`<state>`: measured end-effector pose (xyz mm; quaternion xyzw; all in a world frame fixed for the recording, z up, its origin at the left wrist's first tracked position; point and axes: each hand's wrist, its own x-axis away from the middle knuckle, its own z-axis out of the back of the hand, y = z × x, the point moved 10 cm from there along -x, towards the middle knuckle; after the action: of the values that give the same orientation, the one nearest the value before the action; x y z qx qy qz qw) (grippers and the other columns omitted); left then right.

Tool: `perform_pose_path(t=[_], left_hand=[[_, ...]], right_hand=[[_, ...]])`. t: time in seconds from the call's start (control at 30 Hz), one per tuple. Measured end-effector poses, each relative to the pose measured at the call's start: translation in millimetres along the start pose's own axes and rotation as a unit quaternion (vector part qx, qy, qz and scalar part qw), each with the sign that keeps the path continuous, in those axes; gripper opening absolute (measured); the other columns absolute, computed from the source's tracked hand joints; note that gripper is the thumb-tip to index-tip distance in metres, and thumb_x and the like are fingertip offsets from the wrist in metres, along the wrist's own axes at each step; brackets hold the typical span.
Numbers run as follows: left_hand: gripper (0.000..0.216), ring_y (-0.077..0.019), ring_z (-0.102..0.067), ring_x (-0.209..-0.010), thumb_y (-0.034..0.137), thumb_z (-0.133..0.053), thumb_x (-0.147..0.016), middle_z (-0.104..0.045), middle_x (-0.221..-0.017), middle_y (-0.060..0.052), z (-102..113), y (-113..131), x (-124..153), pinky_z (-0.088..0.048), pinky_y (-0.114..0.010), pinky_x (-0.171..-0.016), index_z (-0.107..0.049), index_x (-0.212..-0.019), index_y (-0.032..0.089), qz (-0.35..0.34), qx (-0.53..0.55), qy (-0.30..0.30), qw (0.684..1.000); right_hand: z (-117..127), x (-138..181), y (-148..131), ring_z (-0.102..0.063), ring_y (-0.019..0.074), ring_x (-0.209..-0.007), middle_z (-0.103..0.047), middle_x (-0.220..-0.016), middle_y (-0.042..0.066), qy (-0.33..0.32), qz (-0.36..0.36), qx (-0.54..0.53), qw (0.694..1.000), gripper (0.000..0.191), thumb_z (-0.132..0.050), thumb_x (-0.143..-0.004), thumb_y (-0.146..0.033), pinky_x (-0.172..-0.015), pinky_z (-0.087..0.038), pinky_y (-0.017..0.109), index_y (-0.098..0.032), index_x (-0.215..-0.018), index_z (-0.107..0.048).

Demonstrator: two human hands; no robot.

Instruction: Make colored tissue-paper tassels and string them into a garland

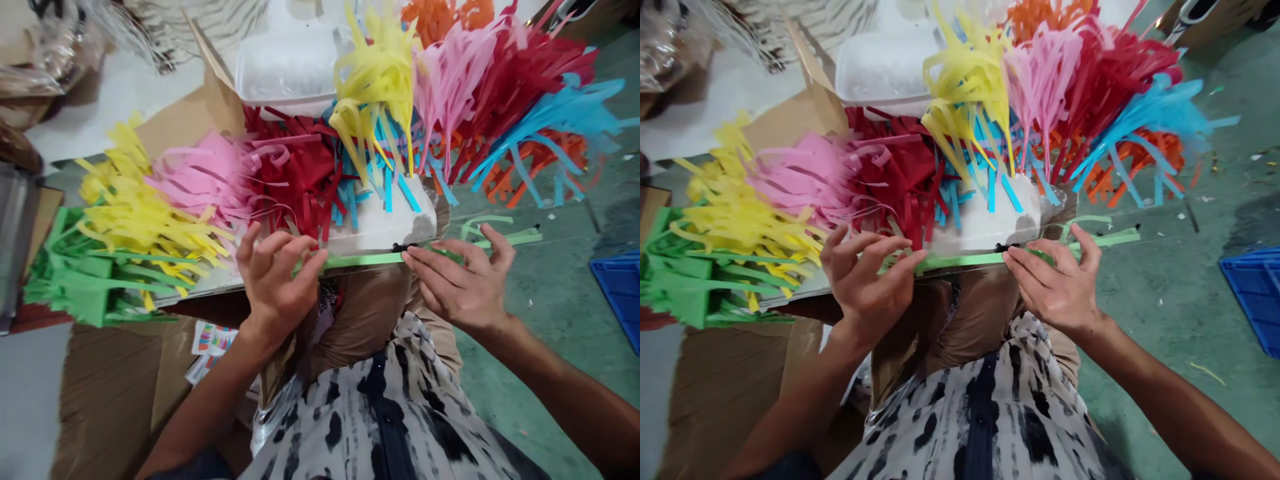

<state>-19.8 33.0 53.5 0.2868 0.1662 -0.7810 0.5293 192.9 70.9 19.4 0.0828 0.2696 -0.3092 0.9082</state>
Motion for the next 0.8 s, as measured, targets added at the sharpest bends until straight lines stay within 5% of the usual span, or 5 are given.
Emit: perform_pose_path(t=[0.07,0.2,0.4,0.6,0.8], left_hand=[[0.03,-0.0241,-0.063,-0.105,0.01,-0.076,-0.09,-0.079,-0.106,-0.002,-4.6,18.1,-5.9,-0.053,-0.046,-0.099,-0.075,-0.115,0.027,-0.007,0.039,0.002,0.999],[0.019,-0.0213,-0.067,-0.101,0.014,-0.067,-0.099,-0.08,-0.109,-0.005,-46.0,55.8,-11.4,-0.055,-0.035,-0.088,-0.073,-0.116,0.02,-0.03,0.153,-0.082,0.984],[0.005,-0.021,-0.065,-0.096,0.021,-0.068,-0.1,-0.076,-0.102,-0.006,-73.5,33.1,-11.5,-0.052,-0.035,-0.088,-0.073,-0.1,0.02,0.089,0.265,-0.13,0.951],[0.011,-0.0223,-0.063,-0.095,0.028,-0.074,-0.097,-0.073,-0.098,-0.005,-80.4,25.9,-20.6,-0.049,-0.035,-0.085,-0.069,-0.096,0.019,0.089,0.297,-0.206,0.928],[0.01,-0.0218,-0.062,-0.096,0.027,-0.073,-0.098,-0.072,-0.1,-0.005,-84.4,26.7,-24.7,-0.047,-0.034,-0.087,-0.068,-0.097,0.018,0.068,0.288,-0.237,0.925]], right_hand=[[-0.8,-3.4,-3.4,-0.073,0.0293,-0.106,-0.083,-0.113,-0.002,0.005,0.001,0.004,1.0,0.034,-0.078,-0.088,-0.022,-0.126,-0.029,0.061,-0.026,-0.121,-0.075],[-4.8,-7.3,-1.8,-0.072,0.0272,-0.105,-0.083,-0.106,-0.002,0.008,-0.021,0.009,1.0,0.025,-0.082,-0.089,-0.028,-0.127,-0.028,0.058,-0.026,-0.113,-0.076],[-20.9,-4.1,28.7,-0.066,0.0302,-0.115,-0.078,-0.106,0.003,-0.054,-0.131,-0.15,0.978,0.015,-0.079,-0.094,-0.032,-0.122,-0.031,0.064,-0.031,-0.109,-0.08],[-25.5,-10.8,43.4,-0.068,0.0275,-0.11,-0.076,-0.102,0.002,-0.081,-0.154,-0.252,0.952,0.01,-0.079,-0.094,-0.033,-0.121,-0.032,0.065,-0.036,-0.103,-0.082],[-21.2,-13.6,43.1,-0.07,0.0253,-0.108,-0.077,-0.1,0.001,-0.069,-0.148,-0.22,0.962,0.008,-0.073,-0.098,-0.031,-0.12,-0.036,0.061,-0.033,-0.099,-0.08]])
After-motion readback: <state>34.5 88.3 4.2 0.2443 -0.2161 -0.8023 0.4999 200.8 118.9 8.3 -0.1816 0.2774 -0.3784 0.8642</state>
